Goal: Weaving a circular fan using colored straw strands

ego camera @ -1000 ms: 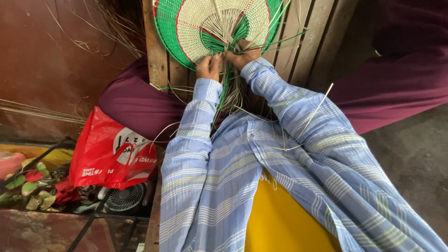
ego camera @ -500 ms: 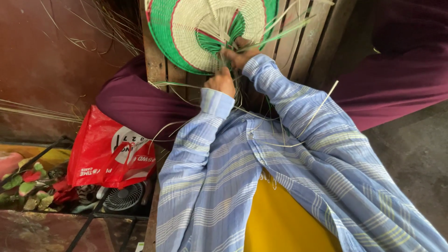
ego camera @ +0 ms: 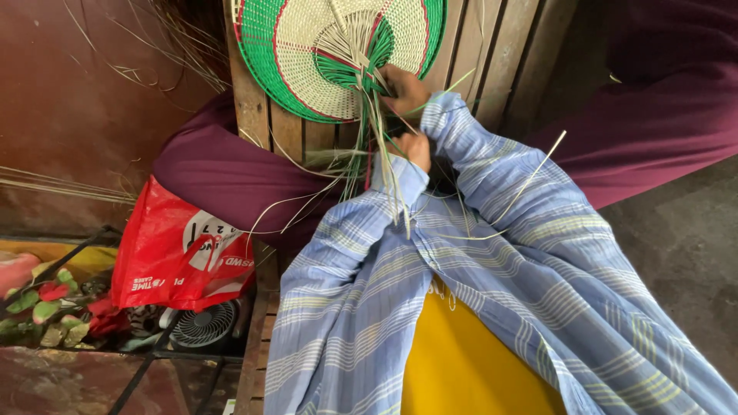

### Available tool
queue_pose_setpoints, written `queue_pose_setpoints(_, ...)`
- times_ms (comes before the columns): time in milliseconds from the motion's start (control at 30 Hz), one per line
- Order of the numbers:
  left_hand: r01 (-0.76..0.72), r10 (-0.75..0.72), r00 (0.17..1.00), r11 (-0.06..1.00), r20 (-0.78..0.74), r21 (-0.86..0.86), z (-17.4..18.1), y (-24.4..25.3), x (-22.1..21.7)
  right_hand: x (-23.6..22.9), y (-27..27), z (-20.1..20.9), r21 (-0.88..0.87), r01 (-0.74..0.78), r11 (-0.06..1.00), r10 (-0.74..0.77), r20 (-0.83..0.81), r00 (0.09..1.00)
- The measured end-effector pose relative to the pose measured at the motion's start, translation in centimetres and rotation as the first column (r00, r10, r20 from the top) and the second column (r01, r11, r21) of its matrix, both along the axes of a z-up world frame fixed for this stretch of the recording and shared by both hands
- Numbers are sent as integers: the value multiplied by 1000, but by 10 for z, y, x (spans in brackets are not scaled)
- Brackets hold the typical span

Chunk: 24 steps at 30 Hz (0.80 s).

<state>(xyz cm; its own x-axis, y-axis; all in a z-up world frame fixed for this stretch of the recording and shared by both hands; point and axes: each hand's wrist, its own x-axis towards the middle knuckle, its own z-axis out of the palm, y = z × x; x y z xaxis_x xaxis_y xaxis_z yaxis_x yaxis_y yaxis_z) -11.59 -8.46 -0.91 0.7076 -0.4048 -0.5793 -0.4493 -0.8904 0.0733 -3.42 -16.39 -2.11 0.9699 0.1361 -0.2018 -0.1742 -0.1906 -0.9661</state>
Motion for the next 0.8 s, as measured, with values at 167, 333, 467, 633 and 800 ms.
queue_pose_setpoints(167,-87,27,990,885,-137,-456,55,29,35,-3,7,-3,236,126,964,-114,-65,991)
queue_pose_setpoints(333,-183,120,983,522,-141,-833,167,45,99,1,3,13,183,102,978,-78,-136,988)
queue_pose_setpoints(467,49,189,964,557,184,-829,140,52,111,2,6,3,99,79,992,-83,44,996)
queue_pose_setpoints(633,19,78,915,971,395,-237,96,96,100,4,8,9,67,127,990,-111,-206,972)
queue_pose_setpoints(800,-162,136,980,969,-145,-185,131,108,90,1,12,11,126,171,977,-127,-300,945)
